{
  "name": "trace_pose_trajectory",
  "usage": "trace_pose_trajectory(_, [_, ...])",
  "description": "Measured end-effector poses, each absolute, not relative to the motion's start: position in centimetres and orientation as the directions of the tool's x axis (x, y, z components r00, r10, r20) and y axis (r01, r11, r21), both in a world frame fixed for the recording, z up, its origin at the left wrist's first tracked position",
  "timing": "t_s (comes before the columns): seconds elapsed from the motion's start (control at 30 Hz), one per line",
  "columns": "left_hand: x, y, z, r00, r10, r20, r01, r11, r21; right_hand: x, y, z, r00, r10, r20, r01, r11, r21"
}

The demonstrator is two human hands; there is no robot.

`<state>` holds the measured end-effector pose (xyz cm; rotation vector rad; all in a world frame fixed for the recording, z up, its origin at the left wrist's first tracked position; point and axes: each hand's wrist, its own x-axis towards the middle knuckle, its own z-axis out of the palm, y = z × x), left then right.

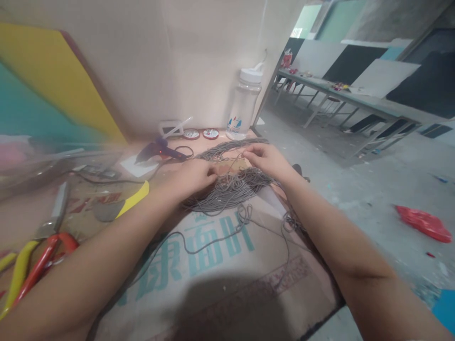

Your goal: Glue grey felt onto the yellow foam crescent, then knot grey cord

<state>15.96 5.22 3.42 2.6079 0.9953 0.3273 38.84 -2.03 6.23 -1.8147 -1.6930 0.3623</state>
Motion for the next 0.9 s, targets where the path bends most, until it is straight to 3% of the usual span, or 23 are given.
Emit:
trace_pose_trajectory(0.2, [16.3, 3.9, 4.3, 0.682, 0.721, 0.121, 0.647, -0.672, 0.360, 38.9, -1.7, 5.7, 0.178, 0.961, 0.210, 0.794, -0.015, -0.607])
trace_pose_trajectory(0.37, [17.7, 1.9, 3.6, 0.755, 0.630, 0.184, 0.616, -0.777, 0.129, 38.7, -1.9, 5.8, 0.173, 0.960, 0.221, 0.784, 0.002, -0.621])
trace_pose_trajectory(0.43, [17.9, 1.9, 3.3, 0.750, 0.638, 0.176, 0.630, -0.769, 0.104, 39.0, -1.8, 5.7, 0.174, 0.963, 0.206, 0.796, -0.015, -0.605])
trace_pose_trajectory(0.53, [17.5, 2.7, 3.2, 0.718, 0.684, 0.129, 0.644, -0.723, 0.248, 39.4, -1.5, 5.2, 0.133, 0.947, 0.294, 0.850, 0.043, -0.524])
trace_pose_trajectory(0.63, [17.0, 3.9, 3.3, 0.705, 0.700, 0.111, 0.608, -0.678, 0.413, 39.3, -1.5, 4.7, -0.026, 0.901, 0.434, 0.911, 0.200, -0.361])
trace_pose_trajectory(0.7, [16.7, 4.5, 3.4, 0.702, 0.706, 0.095, 0.593, -0.652, 0.473, 38.6, -1.5, 4.2, -0.128, 0.900, 0.418, 0.921, 0.264, -0.288])
trace_pose_trajectory(0.8, [16.5, 5.1, 3.7, 0.705, 0.707, 0.053, 0.575, -0.614, 0.541, 37.0, -1.4, 3.3, -0.181, 0.912, 0.367, 0.919, 0.290, -0.268])
trace_pose_trajectory(0.9, [16.3, 5.1, 4.4, 0.705, 0.709, 0.016, 0.547, -0.559, 0.623, 35.8, -1.0, 2.4, -0.179, 0.919, 0.352, 0.889, 0.305, -0.342])
